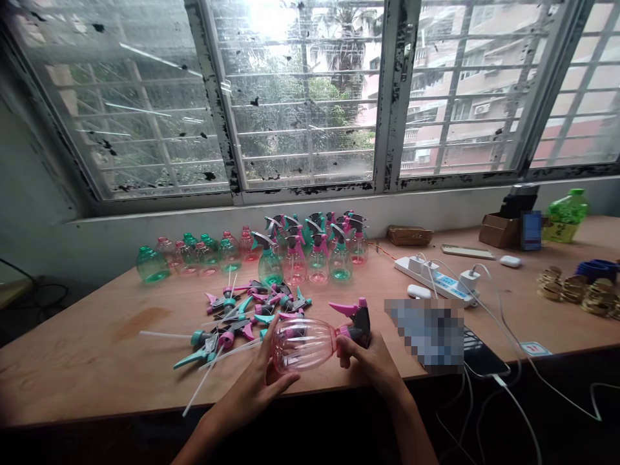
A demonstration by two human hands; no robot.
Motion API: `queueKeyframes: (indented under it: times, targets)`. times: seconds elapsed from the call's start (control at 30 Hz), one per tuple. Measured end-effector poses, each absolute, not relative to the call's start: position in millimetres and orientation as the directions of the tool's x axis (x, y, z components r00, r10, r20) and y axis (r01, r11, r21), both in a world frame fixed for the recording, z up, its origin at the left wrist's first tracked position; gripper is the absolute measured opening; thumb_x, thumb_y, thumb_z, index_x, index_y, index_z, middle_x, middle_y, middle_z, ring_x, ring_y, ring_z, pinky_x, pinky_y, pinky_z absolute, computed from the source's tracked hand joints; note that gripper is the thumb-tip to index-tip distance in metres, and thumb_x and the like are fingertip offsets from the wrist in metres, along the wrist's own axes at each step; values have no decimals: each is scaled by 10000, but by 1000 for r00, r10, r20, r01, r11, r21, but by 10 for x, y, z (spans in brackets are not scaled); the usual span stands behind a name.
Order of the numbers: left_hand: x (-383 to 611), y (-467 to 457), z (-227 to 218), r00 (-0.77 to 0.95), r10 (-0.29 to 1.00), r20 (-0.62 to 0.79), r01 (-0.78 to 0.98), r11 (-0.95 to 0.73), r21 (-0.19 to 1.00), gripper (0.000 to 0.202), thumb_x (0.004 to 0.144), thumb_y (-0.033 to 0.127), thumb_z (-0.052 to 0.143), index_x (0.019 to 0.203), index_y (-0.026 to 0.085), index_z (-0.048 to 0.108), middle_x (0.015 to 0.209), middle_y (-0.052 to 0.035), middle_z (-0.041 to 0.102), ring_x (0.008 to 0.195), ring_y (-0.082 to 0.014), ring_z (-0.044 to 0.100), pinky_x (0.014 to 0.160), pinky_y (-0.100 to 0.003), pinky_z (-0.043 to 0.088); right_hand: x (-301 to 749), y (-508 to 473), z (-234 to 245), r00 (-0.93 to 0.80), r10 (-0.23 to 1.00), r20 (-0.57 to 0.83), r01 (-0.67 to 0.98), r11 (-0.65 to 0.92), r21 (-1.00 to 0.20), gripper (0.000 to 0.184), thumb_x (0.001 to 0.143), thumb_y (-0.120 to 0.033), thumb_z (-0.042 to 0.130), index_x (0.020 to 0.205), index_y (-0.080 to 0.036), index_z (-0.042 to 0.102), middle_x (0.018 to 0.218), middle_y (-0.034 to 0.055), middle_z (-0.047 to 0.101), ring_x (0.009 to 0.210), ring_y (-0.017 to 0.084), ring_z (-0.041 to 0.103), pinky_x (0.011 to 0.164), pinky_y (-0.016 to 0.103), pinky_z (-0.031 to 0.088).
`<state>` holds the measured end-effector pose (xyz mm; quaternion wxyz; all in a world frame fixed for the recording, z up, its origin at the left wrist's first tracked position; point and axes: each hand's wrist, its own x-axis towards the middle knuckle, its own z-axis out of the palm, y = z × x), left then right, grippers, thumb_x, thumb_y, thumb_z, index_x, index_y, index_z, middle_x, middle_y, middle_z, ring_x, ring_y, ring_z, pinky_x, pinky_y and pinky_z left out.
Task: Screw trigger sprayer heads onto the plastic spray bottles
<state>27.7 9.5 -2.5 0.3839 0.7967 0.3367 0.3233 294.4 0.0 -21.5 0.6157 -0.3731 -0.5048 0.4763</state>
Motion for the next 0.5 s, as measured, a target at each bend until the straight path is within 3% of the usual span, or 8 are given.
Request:
queueKeyframes:
  times: [0.07, 0.2, 0.37, 0.5]
  targets:
    - [280, 87, -16, 566, 784, 254, 291, -479, 828, 1058, 951, 305, 674, 1610, 375, -151, 1702, -110, 255, 1498, -304, 403, 1251, -535, 282, 2950, 3, -215, 25, 962, 270, -211, 270, -940, 388, 791, -529, 828, 812, -168, 687, 570, 4, 669, 479, 168, 595, 529, 299, 482]
    - [293, 79, -9, 578, 776, 252, 272, -474, 837, 1066, 945, 280, 674, 1608, 375, -156, 1698, -117, 259, 1446, -285, 478, 1246, -523, 302, 2962, 8, -211, -2, 961, 276, -214, 270, -939, 377, 800, -518, 825, 789, -166, 688, 573, 8, 671, 483, 166, 596, 532, 296, 484]
    - [300, 81, -38, 554, 793, 254, 236, -443, 865, 1086, 945, 282, 679, 1603, 362, -181, 1676, -139, 291, 1382, -274, 547, 1194, -474, 410, 2960, 6, -202, 2, 963, 269, -200, 264, -944, 390, 790, -535, 823, 787, -173, 679, 569, 10, 673, 483, 174, 599, 530, 302, 485]
    - [289, 96, -74, 562, 789, 246, 220, -430, 876, 1029, 946, 297, 682, 1624, 353, -89, 1624, -135, 392, 1413, -279, 517, 1203, -475, 396, 2957, 5, -202, 5, 962, 273, -186, 269, -945, 391, 792, -542, 817, 794, -174, 686, 570, 8, 672, 480, 172, 598, 537, 305, 492]
